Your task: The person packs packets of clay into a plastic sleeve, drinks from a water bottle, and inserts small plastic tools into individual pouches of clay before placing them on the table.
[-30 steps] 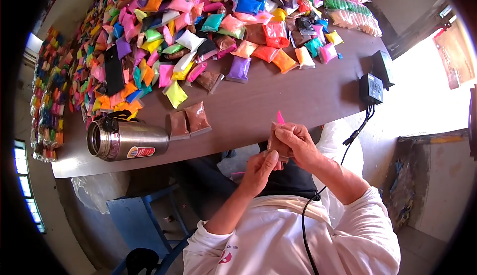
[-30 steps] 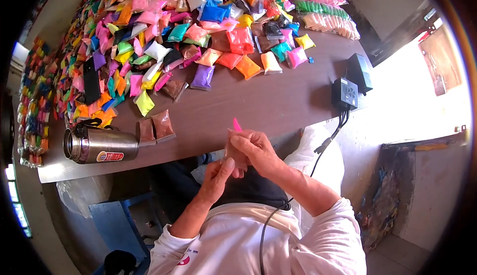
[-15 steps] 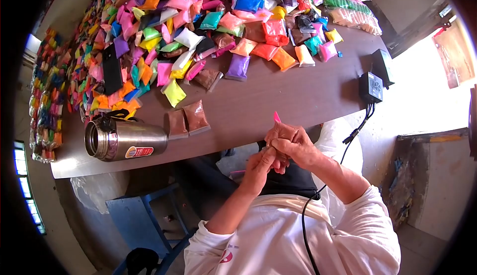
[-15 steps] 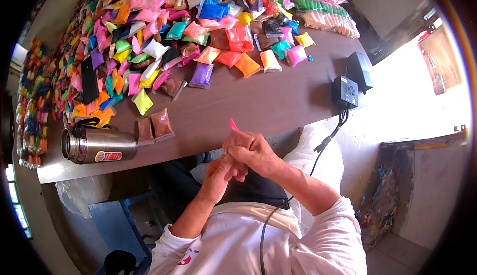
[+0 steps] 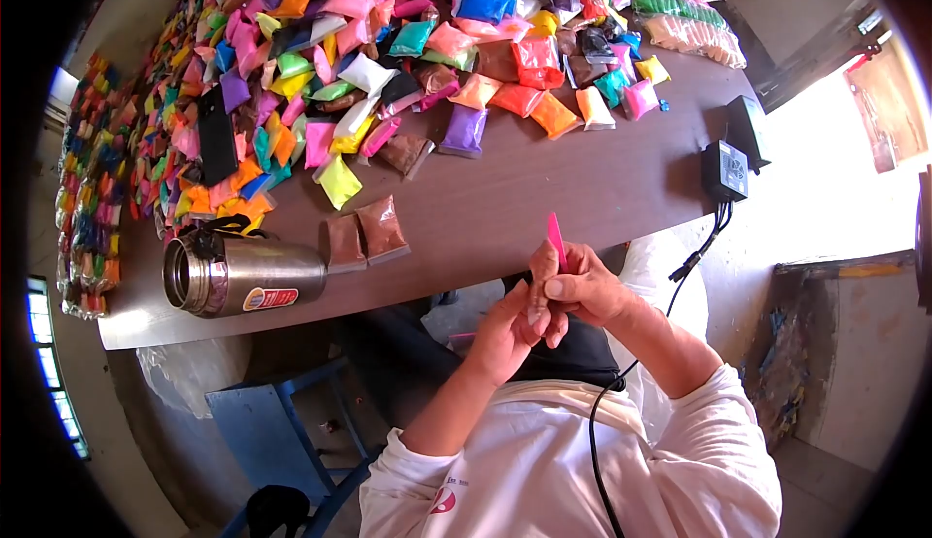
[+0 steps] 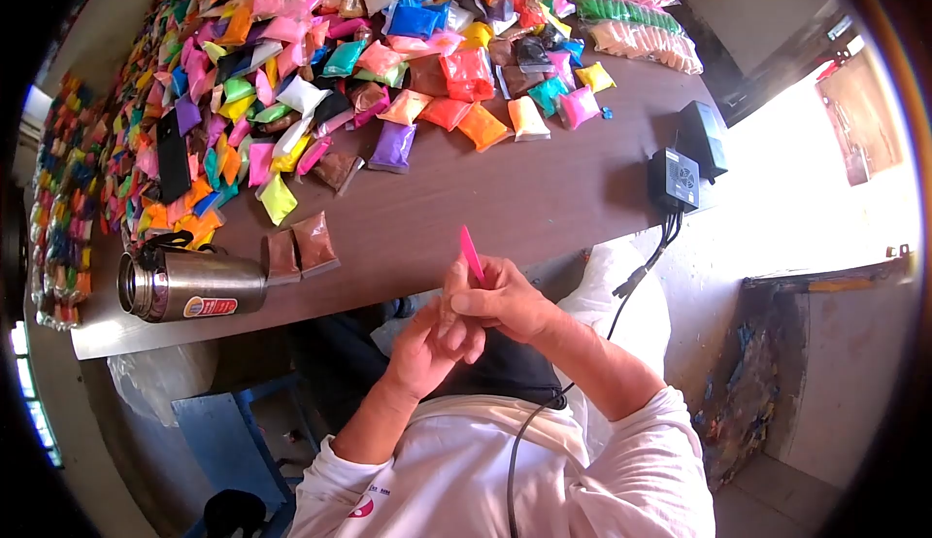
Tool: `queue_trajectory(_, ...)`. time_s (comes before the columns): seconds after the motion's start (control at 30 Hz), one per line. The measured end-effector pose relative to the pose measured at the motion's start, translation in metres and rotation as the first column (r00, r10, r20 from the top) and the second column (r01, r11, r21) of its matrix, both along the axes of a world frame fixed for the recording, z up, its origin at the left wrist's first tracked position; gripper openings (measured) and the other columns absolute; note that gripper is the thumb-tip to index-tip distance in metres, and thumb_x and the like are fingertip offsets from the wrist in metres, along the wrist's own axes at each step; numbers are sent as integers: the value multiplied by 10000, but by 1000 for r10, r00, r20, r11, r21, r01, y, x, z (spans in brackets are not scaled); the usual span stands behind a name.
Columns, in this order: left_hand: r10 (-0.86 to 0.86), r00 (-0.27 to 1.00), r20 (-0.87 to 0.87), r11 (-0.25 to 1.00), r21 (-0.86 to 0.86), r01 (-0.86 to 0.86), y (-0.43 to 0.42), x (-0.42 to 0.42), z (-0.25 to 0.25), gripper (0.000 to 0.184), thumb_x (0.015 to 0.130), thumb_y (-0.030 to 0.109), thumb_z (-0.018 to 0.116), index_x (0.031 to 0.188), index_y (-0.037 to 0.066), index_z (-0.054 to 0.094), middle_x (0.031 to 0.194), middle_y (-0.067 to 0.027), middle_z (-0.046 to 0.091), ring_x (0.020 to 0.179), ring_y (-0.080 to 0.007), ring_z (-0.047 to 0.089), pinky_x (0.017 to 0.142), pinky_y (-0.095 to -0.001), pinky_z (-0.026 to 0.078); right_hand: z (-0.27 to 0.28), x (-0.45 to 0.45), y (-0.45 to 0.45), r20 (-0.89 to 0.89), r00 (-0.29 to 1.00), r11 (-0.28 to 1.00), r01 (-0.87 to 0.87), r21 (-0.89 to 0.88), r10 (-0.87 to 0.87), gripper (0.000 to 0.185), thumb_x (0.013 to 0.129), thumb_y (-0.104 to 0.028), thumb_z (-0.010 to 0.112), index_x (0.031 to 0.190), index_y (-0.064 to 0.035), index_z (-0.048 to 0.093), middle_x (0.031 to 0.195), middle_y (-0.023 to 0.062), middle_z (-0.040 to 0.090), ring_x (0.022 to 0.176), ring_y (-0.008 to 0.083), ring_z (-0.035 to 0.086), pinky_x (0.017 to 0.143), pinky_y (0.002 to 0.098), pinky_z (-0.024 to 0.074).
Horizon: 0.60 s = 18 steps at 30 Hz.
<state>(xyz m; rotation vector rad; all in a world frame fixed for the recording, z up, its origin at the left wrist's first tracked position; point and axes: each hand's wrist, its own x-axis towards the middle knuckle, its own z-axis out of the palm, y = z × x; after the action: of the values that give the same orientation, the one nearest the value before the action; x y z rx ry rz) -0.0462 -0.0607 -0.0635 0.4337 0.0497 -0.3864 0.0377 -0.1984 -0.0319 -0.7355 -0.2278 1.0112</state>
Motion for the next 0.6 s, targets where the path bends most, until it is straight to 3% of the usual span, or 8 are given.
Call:
queue_trajectory(0.07, 28, 997, -77, 992, 127, -19, -1, 1, 4, 416, 957, 464, 445, 1033, 74, 568, 718, -26, 531, 693, -198, 563, 610, -312, 459, 9, -1, 5, 51, 996, 986, 75, -149, -68, 243, 843, -201, 695, 874, 11, 580, 776, 142, 643, 573, 232, 668, 430, 323, 567)
queue_trajectory(0.1, 29, 997, -77, 992, 126, -19, 0, 0, 0, 416, 957, 464, 445, 1033, 74, 568, 718, -26, 531, 693, -198, 563, 610, -312, 459, 9, 0, 2, 47, 998, 968, 59, -244, -49, 253, 850, -221, 699, 862, 9, 593, 759, 139, 655, 533, 218, 654, 443, 303, 559)
queue_trajectory(0.2, 76, 992, -99, 988, 144, -61, 4, -3, -7, 489, 960, 496, 416, 1112, 53, 557, 780, -40, 580, 723, -192, 572, 629, -307, 462, 8, -1, 3, 108, 993, 946, 86, -313, -55, 256, 855, -232, 698, 843, 7, 606, 725, 117, 655, 542, 204, 655, 465, 283, 549)
queue_trajectory(0.27, 139, 983, -116, 954, 283, -101, 5, -3, 5, 477, 980, 490, 390, 886, 60, 574, 745, -29, 556, 747, -166, 556, 681, -299, 446, 9, -3, 5, 101, 994, 944, 81, -321, -51, 249, 873, -243, 682, 839, -4, 620, 704, 92, 649, 540, 184, 646, 470, 256, 520)
queue_trajectory(0.3, 139, 983, -117, 954, 283, -101, 5, -3, 6, 477, 980, 490, 390, 886, 60, 574, 745, -29, 556, 747, -166, 556, 681, -299, 446, 8, -4, 6, 166, 985, 936, 111, -333, -57, 255, 884, -255, 667, 835, -11, 612, 692, 82, 637, 534, 173, 636, 462, 248, 507)
queue_trajectory(0.37, 142, 989, -31, 868, 484, -110, 5, -2, 8, 516, 994, 482, 363, 884, 32, 592, 767, -34, 576, 723, -130, 534, 668, -278, 436, 9, -7, 10, 230, 971, 928, 141, -344, -62, 261, 896, -267, 653, 832, -19, 604, 681, 71, 625, 527, 162, 627, 454, 240, 493)
queue_trajectory(0.43, 138, 990, 16, 838, 531, -125, 3, -3, 4, 524, 1001, 470, 353, 869, 24, 595, 774, -36, 580, 711, -117, 522, 661, -267, 428, 14, -10, 14, 252, 959, 888, 227, -399, -131, 268, 933, -277, 599, 825, -32, 580, 651, 52, 596, 512, 143, 609, 442, 229, 476)
queue_trajectory(0.6, 113, 978, 174, 703, 682, -202, 1, -2, 5, 542, 1001, 472, 354, 849, 34, 636, 741, -40, 618, 703, -106, 565, 651, -253, 436, 4, -8, 12, 243, 961, 889, 225, -399, -135, 281, 962, -276, 544, 821, -33, 555, 645, 45, 583, 505, 136, 603, 431, 223, 467)
